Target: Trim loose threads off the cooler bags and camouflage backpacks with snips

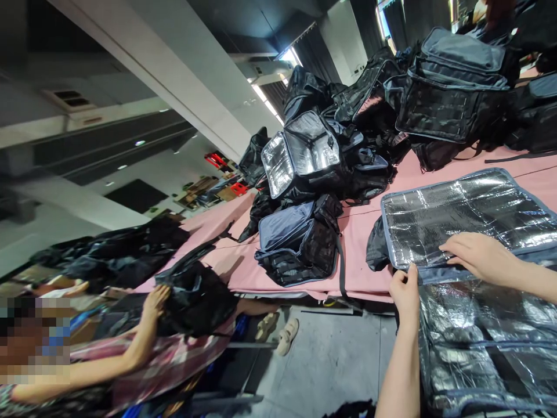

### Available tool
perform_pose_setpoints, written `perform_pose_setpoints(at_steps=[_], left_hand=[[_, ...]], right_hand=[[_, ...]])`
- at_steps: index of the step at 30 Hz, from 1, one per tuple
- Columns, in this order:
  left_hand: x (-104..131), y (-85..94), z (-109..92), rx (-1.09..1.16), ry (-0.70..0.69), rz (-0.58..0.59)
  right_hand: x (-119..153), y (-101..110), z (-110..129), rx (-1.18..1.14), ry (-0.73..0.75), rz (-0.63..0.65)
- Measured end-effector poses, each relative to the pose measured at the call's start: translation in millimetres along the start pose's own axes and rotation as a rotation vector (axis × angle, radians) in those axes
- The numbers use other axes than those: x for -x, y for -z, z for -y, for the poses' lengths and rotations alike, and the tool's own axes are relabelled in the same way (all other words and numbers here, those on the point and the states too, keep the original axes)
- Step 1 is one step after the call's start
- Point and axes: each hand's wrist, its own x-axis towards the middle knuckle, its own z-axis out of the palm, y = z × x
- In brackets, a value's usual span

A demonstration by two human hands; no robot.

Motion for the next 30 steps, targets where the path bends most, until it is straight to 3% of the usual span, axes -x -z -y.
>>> perform_pose_setpoints(at_steps=[2, 5, 18, 24, 30], left_hand=[[0, -0.6, 0, 0.005, -0.011, 0.0], [1, -0.9, 0, 0.001, -0.018, 0.006], [1, -0.1, -3, -0.005, -0.037, 0.009], [3, -0.2, -3, 0.065, -0.019, 0.026], [3, 1.3, -3, 0.129, 0.058, 0.039]], right_hand=[[-2, 4, 0, 0.1, 0.18, -0.077], [-9, 9, 2, 0.203, 0.292, -0.07], [-24, 7, 6, 0.255, 0.374, 0.062], [-15, 9, 1, 0.113, 0.233, 0.052], [7, -5, 10, -0.032, -0.105, -0.001]])
